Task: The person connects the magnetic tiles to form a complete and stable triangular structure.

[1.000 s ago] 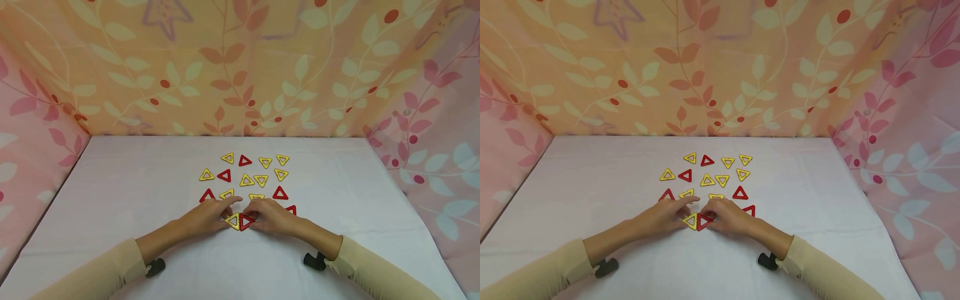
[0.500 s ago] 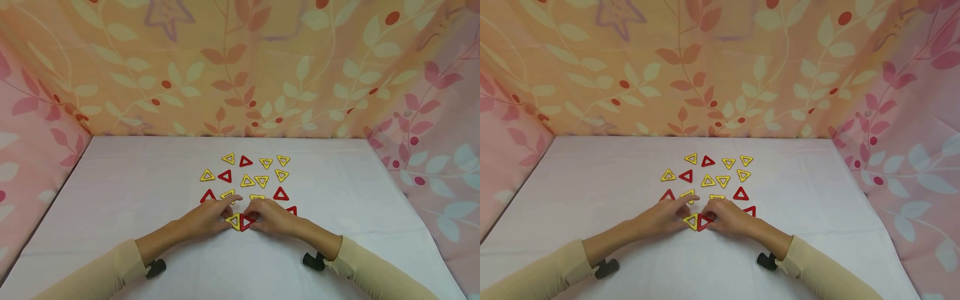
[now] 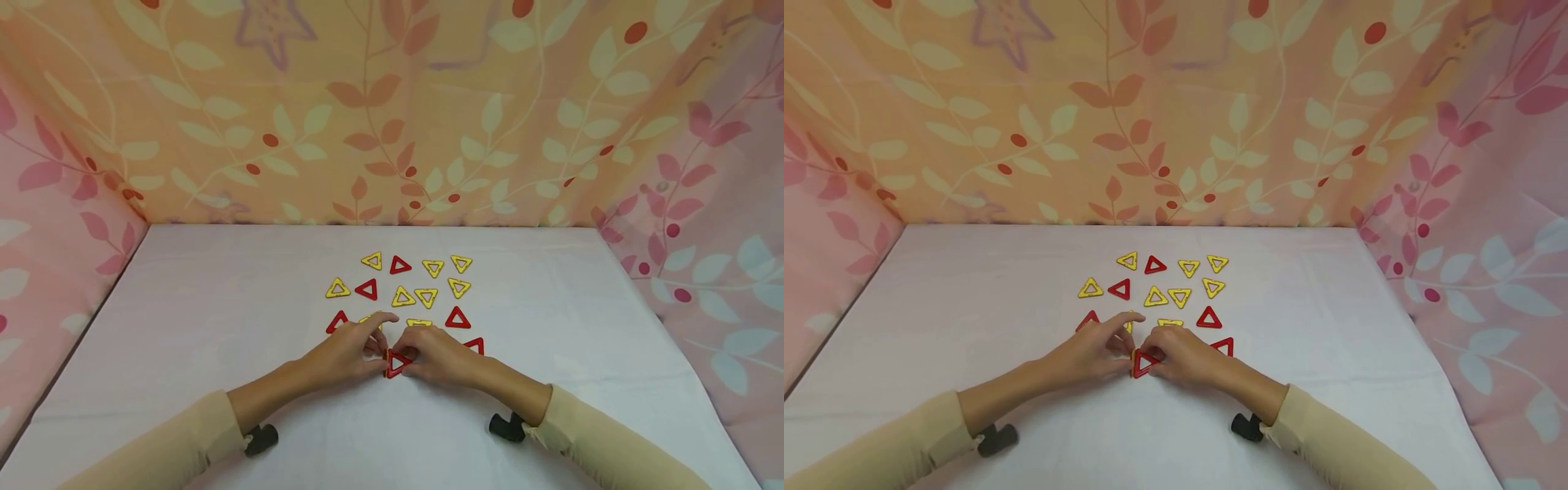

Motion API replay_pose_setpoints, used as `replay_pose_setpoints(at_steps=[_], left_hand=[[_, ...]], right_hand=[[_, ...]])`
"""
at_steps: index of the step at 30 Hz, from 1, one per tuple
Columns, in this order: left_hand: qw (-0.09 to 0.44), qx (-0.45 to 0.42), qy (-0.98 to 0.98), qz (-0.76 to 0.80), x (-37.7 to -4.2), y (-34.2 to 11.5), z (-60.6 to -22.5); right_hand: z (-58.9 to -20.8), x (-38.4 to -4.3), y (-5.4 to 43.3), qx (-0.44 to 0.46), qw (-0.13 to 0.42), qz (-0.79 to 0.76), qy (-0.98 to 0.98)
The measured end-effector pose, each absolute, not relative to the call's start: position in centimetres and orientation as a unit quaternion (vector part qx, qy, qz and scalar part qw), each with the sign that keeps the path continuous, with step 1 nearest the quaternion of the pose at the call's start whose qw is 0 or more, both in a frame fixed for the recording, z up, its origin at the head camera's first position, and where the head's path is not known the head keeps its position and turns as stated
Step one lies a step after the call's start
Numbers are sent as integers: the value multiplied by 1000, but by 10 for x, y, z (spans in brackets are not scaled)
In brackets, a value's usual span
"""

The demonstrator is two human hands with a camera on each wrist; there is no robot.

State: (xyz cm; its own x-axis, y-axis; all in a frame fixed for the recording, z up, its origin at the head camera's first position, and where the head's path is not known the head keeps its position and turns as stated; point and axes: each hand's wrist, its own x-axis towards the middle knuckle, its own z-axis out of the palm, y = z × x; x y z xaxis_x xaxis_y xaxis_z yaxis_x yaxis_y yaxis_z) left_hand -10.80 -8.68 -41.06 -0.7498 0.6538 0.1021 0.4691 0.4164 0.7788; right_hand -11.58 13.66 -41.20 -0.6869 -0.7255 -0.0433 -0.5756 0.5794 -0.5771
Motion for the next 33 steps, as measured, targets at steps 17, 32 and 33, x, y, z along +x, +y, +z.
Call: replay_pose_setpoints(at_steps=[17,32,33], left_hand=[[132,311,836,433,-107,-82,-412],[135,300,844,424,-107,-82,-412],[134,300,844,424,-108,-82,-412]], right_hand=[[-412,-116,138,-384,132,-273,872],[-396,-143,167,-359,98,-286,883],[-396,-145,169,-354,96,-283,887]])
